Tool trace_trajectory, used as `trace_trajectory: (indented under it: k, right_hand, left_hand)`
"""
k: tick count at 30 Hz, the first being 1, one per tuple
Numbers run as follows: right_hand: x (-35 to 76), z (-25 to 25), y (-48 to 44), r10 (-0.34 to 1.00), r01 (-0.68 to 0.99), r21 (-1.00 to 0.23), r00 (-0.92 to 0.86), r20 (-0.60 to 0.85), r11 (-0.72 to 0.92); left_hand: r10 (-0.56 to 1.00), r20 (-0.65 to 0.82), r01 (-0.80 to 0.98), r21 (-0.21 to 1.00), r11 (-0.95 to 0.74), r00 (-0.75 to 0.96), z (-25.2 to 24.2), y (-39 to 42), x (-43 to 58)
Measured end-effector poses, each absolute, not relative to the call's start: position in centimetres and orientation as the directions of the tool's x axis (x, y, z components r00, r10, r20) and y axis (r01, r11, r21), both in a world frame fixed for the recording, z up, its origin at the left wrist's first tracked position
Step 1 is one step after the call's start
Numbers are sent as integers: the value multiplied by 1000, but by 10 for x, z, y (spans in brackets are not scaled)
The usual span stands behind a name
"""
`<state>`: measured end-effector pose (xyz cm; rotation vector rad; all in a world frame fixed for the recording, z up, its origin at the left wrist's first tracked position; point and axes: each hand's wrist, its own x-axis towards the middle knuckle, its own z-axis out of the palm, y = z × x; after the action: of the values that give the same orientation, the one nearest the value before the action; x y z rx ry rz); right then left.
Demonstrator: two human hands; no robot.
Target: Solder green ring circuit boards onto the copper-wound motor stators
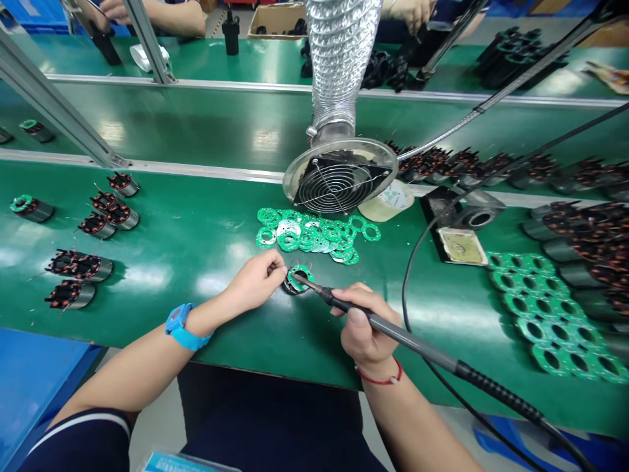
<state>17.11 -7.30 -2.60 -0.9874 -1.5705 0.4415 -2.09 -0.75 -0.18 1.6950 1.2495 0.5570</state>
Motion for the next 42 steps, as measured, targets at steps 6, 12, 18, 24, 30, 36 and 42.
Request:
trace_trajectory:
  k: [6,12,18,24,30,36,42]
  right_hand:
    - [172,-26,-72,787,358,-738,14,616,571]
    - [172,-28,-72,725,427,-681,82,684,595]
    - [163,-31,-67,860,414,-804,90,502,426]
    - [160,-29,-55,927,530,-782,-21,374,327]
    - [158,-36,-51,967,462,-851,-77,242,250]
    - [158,-39,-51,953,488,-830,-20,301,272]
    - [158,-35,-55,916,633,-694,-58,397,342]
  left_hand:
    - [916,-133,511,855,-87,378,-1,-8,-20]
    - [918,-105,536,835,-127,382,-1,-8,-19]
    - [919,-97,573,805,-154,382,0,-7,-18]
    - [879,-31,493,837,-238,476,-8,-11,-21]
    - [869,43,576,732,-364,493,-23,-24,-7]
    - [886,61,573,742,-348,460,-28,-28,-2]
    - [890,87,579,729,-364,448,-30,-29,-3]
